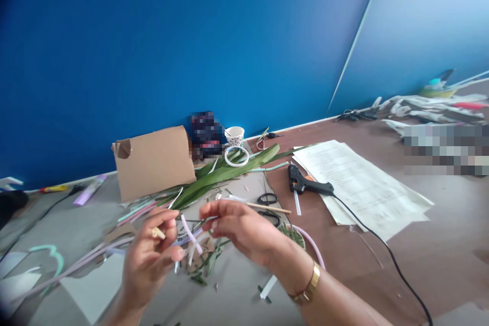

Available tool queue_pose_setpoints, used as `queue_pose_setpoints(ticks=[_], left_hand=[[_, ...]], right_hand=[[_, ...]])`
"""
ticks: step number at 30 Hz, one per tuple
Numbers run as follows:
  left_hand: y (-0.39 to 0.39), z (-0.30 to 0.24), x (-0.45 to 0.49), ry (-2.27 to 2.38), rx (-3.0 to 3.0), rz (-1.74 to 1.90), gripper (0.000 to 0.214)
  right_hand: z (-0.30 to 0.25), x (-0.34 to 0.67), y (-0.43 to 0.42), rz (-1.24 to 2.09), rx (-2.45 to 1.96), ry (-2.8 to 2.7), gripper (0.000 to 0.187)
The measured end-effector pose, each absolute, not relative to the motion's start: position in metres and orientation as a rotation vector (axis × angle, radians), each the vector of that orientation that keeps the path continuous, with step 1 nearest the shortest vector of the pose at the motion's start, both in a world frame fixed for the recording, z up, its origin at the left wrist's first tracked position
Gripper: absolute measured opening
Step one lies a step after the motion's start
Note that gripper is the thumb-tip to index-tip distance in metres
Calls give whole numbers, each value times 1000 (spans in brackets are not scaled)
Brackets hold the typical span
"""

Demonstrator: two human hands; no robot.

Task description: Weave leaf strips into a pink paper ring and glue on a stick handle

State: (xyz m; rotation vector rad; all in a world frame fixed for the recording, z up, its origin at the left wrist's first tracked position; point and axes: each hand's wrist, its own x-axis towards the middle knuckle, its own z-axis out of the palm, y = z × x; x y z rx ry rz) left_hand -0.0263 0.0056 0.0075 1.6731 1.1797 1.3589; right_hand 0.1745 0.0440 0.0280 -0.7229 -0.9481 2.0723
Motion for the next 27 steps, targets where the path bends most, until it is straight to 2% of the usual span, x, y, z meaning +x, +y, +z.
queue_pose_setpoints(ticks=[5,8,13,18,27], left_hand=[[9,3,-22,1173,1538,1321,47],[11,0,-22,1195,1603,1304,48],[14,-1,-22,1214,1697,1268,47],[13,1,-21,1219,1724,1220,50],[13,-1,-21,1212,1738,1167,50]], right_hand=[[22,182,53,2196,-441,-630,30],[17,175,48,2342,-431,-660,37],[12,161,35,2502,-457,-758,36],[9,161,32,2470,-615,-717,21],[17,158,30,2413,-704,-675,10]])
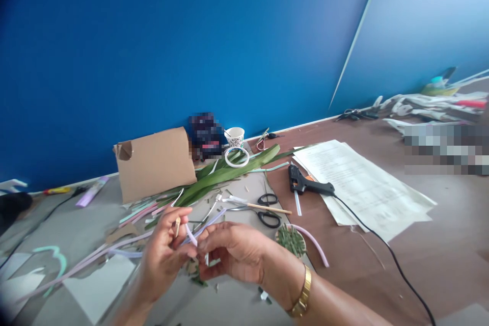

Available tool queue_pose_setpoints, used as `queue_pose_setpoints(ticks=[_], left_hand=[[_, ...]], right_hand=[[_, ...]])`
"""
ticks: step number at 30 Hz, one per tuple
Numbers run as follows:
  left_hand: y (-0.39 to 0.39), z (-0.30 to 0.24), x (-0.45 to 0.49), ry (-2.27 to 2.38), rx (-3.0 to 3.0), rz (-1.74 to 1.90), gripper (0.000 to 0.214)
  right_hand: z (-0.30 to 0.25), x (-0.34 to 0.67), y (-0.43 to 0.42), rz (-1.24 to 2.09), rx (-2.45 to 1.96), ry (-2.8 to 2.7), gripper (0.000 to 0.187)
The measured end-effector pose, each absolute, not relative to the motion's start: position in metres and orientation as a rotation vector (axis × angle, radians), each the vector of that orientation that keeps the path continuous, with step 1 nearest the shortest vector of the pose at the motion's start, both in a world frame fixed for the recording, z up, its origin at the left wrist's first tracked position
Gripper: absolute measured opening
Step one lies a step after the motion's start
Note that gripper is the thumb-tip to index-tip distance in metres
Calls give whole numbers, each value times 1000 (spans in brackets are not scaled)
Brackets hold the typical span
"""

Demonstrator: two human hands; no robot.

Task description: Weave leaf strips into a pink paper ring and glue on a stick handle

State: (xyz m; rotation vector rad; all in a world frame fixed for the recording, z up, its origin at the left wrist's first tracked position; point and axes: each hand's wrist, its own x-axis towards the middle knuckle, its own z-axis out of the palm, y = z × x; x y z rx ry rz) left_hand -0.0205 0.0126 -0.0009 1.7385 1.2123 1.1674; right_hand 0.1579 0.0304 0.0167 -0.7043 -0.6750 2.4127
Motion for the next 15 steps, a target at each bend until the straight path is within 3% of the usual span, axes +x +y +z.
queue_pose_setpoints(ticks=[7,12,15], left_hand=[[12,1,-19,1250,1586,1054,51],[15,7,-17,1184,1210,785,56],[15,10,-16,1113,1114,798,52]], right_hand=[[23,156,29,2245,-828,-793,7],[31,171,35,1704,-1140,-1436,3],[33,183,41,1484,-1153,-1516,5]])
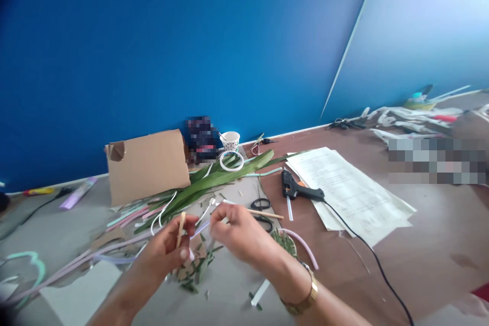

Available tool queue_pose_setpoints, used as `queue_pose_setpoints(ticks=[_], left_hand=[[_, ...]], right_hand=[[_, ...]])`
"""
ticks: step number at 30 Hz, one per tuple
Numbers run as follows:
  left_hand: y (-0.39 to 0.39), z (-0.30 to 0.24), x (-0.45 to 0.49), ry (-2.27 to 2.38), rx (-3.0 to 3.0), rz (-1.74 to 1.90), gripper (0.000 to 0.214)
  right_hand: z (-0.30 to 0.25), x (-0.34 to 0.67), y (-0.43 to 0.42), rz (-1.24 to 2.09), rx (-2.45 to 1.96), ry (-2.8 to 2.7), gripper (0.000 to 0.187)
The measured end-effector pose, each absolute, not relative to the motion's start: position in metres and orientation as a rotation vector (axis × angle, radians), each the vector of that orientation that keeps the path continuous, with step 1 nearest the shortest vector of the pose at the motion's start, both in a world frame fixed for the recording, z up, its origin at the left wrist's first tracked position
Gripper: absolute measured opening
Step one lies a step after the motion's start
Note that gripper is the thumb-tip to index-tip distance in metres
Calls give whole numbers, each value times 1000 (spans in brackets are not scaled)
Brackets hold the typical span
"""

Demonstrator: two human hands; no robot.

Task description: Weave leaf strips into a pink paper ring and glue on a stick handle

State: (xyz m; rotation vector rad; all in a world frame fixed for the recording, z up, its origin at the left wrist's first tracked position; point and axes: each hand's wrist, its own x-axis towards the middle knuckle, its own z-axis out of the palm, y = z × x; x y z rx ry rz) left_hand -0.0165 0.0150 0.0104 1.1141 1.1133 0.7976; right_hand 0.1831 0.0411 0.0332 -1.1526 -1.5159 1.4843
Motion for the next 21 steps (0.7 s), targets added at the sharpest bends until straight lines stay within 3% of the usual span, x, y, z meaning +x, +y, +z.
queue_pose_setpoints(ticks=[6,21], left_hand=[[9,6,-1,1072,978,986,39],[1,6,18,1129,1137,1048,33]], right_hand=[[33,181,39,1081,-1034,-1544,6],[18,158,30,716,-1099,-1801,15]])
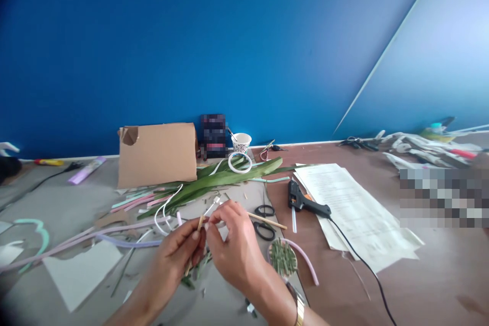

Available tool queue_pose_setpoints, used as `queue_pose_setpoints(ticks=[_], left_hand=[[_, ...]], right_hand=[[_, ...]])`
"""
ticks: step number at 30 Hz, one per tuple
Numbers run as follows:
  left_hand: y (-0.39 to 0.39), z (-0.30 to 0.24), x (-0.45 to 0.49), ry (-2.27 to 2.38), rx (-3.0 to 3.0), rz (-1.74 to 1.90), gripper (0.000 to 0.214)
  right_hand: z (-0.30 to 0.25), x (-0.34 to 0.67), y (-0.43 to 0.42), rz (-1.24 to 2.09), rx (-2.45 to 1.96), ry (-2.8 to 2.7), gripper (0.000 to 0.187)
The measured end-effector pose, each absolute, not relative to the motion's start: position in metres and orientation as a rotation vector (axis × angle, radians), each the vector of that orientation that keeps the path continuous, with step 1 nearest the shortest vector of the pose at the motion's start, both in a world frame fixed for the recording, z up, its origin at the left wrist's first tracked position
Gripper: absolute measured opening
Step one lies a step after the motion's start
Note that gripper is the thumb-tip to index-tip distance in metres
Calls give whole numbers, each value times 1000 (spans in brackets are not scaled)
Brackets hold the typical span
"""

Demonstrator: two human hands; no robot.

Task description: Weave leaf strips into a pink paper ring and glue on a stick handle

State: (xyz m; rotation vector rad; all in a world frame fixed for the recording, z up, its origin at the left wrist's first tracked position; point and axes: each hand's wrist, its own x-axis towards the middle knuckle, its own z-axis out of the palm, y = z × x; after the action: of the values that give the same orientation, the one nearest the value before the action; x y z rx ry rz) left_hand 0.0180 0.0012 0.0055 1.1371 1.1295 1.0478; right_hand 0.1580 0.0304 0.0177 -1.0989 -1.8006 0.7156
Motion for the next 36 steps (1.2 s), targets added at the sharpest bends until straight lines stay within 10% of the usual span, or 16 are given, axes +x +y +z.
queue_pose_setpoints(ticks=[36], left_hand=[[1,-1,15,944,834,1075,39]], right_hand=[[24,166,34,1041,-1133,-1723,10]])
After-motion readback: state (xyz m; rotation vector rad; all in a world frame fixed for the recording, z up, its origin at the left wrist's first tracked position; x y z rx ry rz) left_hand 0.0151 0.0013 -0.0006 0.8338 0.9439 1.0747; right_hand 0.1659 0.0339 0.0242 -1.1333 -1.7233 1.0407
